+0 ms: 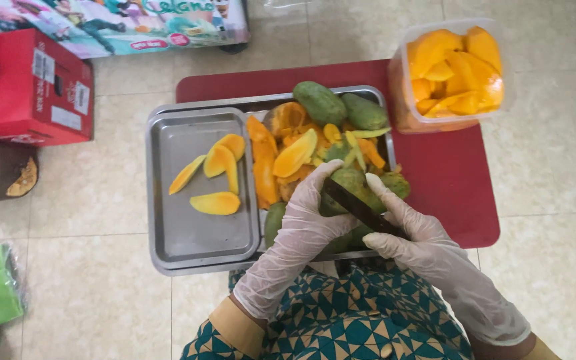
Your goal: Peeling and slicing green mangoes using a knife and placing them into a container.
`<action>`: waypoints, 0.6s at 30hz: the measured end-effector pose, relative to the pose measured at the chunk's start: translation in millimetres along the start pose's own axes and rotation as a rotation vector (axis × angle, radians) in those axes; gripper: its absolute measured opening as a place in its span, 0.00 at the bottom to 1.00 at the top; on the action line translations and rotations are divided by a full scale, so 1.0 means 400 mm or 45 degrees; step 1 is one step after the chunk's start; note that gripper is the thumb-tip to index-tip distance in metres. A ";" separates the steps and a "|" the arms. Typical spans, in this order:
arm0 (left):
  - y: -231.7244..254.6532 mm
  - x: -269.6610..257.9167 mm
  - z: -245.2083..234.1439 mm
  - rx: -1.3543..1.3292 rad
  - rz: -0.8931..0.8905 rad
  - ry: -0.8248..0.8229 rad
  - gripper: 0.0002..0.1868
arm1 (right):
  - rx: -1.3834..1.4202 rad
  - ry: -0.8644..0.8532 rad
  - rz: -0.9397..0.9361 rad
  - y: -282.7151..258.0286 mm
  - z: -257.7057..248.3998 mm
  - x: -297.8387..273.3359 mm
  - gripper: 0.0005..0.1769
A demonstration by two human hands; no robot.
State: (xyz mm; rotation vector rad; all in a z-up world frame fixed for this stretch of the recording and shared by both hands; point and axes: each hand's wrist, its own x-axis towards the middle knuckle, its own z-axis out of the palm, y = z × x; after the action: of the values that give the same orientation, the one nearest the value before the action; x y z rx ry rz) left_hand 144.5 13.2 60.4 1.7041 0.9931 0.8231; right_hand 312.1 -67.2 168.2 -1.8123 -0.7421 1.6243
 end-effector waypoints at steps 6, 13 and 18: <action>-0.015 -0.042 -0.067 -0.218 -0.384 0.079 0.53 | -0.051 -0.031 -0.144 0.018 0.056 0.029 0.48; 0.028 -0.081 -0.173 -0.278 -0.476 0.148 0.50 | -0.125 0.004 -0.129 0.012 0.149 0.055 0.47; -0.010 -0.108 -0.200 -0.235 -0.528 0.183 0.50 | -0.135 0.005 -0.106 -0.001 0.206 0.057 0.45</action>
State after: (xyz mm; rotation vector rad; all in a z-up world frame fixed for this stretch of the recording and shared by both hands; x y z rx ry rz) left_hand 55.4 7.1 77.7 1.2373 1.2731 0.7418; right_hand 232.5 -45.3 146.4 -1.8321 -0.9046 1.5536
